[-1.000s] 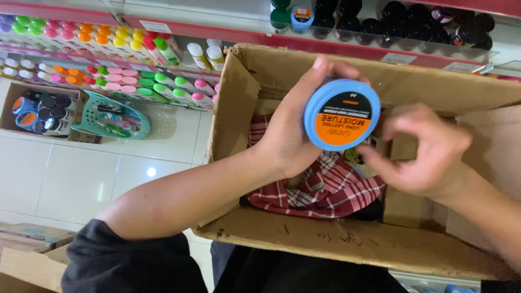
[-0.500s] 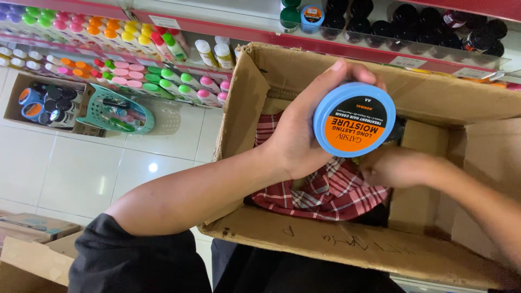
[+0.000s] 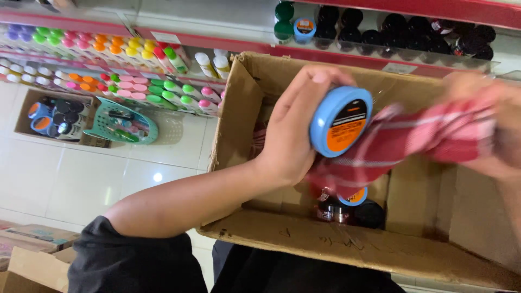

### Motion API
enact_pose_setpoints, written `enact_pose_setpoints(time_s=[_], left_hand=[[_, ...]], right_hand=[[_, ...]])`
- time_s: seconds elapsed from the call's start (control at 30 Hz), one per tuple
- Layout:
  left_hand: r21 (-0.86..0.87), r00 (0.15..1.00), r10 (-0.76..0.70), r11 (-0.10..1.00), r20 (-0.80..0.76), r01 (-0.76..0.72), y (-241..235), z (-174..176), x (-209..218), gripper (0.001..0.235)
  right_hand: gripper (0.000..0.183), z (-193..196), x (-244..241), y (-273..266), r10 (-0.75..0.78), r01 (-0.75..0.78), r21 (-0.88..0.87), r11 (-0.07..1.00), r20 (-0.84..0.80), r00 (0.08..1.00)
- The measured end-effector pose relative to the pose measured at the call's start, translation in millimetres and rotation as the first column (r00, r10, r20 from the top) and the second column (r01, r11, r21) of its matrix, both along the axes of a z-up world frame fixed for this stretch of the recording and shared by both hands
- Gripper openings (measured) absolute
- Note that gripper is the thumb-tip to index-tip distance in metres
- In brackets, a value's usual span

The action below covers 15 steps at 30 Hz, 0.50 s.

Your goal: Cleaning hair product jars with a cloth and organizing them on the shelf from a box.

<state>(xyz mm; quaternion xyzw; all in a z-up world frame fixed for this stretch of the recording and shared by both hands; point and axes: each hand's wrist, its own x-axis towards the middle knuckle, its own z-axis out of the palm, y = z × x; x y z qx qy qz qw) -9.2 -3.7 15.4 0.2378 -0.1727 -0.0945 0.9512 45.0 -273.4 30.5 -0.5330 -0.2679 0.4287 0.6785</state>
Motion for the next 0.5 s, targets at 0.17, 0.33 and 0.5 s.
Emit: enact_pose_setpoints(time_s=[0.17, 0.33, 0.5], left_hand=[[0.258, 0.973, 0.169, 0.944, 0.16, -0.206, -22, 12, 12, 0.028], [0.082, 0.978, -0.031, 0.995, -0.207, 0.049, -66, 10, 12, 0.027], [0.161, 0.938, -0.083, 0.976, -0.337, 0.144, -78, -23, 11, 0.025]], right_hand=[[0.04, 20, -17, 20, -0.048, 0.226, -0.145, 0.963, 0.735, 0.676], [0.048, 34, -37, 39, 0.108, 0.482, -0.068, 0.873, 0.993, -0.056], [0.084, 13, -28, 51, -0.046, 0.517, 0.034, 0.856, 0.999, 0.01]])
